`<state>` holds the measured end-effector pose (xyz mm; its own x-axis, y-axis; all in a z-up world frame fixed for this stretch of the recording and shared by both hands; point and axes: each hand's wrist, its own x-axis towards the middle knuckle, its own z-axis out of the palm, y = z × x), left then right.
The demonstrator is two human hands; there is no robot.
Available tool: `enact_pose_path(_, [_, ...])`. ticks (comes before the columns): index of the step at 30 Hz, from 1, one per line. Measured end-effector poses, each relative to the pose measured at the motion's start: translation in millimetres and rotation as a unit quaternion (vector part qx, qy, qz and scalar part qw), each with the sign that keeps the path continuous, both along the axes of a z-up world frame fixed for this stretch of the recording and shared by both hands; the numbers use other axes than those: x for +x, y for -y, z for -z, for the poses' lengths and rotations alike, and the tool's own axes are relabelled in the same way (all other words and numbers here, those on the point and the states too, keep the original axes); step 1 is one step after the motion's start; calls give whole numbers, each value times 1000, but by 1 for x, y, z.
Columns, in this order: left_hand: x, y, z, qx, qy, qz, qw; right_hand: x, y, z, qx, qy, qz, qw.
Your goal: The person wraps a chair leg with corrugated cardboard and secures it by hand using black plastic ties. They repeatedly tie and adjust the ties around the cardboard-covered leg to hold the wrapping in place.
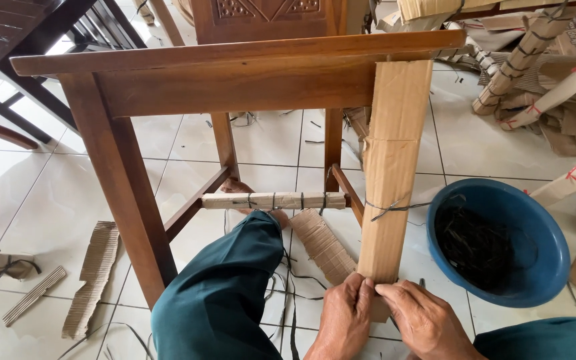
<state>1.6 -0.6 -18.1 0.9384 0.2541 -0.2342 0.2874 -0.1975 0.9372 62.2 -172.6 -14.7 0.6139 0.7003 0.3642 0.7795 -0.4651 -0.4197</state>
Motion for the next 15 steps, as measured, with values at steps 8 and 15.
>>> enact_pose_path(8, [1,-1,-12,-31,-18,-10,999,2,4,-3,-30,30,-32,999])
enact_pose_path(15, [-2,0,-3,25,11,9,1000,3,3,-2,-25,40,-46,998])
